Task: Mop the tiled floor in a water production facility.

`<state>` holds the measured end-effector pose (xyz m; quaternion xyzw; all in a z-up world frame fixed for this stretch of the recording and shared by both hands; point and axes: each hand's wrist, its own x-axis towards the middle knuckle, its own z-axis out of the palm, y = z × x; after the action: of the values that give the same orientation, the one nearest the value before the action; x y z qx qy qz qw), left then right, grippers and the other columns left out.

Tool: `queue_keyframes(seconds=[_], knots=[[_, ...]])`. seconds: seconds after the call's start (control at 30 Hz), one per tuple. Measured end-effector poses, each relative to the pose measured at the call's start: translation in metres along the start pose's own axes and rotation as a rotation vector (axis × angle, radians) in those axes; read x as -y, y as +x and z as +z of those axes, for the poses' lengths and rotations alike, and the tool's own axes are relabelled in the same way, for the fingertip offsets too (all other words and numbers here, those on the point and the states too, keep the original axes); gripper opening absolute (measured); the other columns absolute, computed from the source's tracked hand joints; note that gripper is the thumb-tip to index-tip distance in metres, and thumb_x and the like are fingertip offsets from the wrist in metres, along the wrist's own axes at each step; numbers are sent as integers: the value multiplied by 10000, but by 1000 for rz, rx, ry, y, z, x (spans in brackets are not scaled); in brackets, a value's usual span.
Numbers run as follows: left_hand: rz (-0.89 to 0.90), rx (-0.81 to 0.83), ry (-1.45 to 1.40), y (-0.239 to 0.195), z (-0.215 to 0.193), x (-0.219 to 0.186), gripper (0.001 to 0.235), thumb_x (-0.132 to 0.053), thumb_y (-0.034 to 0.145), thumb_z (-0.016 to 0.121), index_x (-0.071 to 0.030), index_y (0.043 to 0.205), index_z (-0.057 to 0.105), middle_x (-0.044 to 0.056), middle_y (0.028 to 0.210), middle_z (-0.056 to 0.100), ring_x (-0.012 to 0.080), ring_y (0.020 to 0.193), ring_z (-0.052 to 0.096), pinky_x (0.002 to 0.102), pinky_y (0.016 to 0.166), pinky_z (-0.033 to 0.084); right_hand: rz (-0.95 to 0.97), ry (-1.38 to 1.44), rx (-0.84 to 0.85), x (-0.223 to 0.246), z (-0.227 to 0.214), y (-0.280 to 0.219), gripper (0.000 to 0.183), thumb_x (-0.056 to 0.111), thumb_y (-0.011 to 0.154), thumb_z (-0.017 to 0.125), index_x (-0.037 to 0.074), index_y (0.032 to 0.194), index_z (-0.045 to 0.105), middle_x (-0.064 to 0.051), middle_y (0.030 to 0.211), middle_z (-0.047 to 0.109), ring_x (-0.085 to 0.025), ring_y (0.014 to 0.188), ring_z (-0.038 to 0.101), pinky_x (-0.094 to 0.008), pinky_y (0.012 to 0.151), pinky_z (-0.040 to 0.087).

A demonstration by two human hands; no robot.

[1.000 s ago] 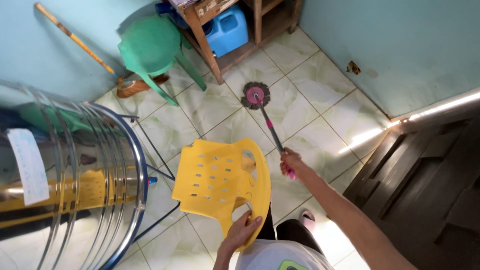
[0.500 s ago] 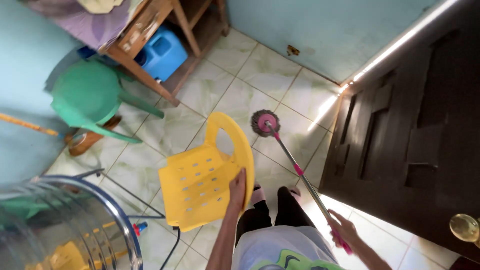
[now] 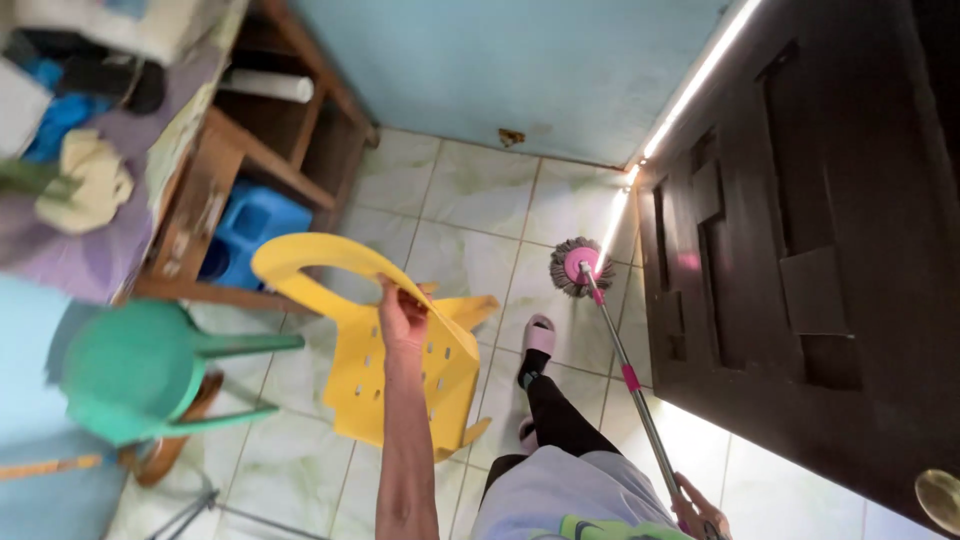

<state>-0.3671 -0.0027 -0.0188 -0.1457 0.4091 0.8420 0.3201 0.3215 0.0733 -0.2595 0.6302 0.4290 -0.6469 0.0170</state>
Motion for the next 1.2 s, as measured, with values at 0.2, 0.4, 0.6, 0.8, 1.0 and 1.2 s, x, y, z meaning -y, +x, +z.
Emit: queue_keyframes(seconds=[0.2,0.4,0.6,0.8,1.0,1.2], knots=[[144,183,-117,172,20,-12,432,-551,1056,667,-136,941,638,-1,753,596,183,706,571,378,701,528,-184,563,380,-37,6,74,1129,700,754,658,-58,1519,321,-160,1462,569,-175,1210,635,-301,994,542],[100,104,5,253,102,-30,398,-541,976,664,-168,1115,661,-21,1080,645,194,1014,577,422,931,501,-504,1058,792,51,57,59,958,420,963,752,-65,1654,300,-191,1107,695,-135,796,661,-263,628,577],[26,249,15,351,186,-35,366,-492,943,690,-190,1140,629,-18,1101,633,220,1065,588,513,972,504,28,-320,-79,119,127,28,543,382,990,615,305,1513,493,-110,802,755,-107,443,575,-284,388,523],[-122,246,-64,474,283,-48,368,-414,951,682,-138,1190,628,58,1137,574,269,1082,545,608,1038,507,247,158,-115,241,198,-27,533,244,1011,611,250,1534,508,-63,696,714,-103,426,469,-286,362,435],[-239,142,-177,565,320,-43,549,-424,942,687,-140,1378,511,134,1306,509,329,1191,521,619,1089,463,589,318,-87,427,238,-72,573,252,1039,512,367,1588,395,-69,609,493,-159,415,395,-339,352,350],[-258,194,-30,578,329,-12,795,-523,904,622,-241,1558,266,111,1561,424,355,1376,506,606,1096,435,563,398,-47,498,253,-51,577,258,1043,491,407,1586,362,-65,612,492,-165,418,422,-343,357,382]])
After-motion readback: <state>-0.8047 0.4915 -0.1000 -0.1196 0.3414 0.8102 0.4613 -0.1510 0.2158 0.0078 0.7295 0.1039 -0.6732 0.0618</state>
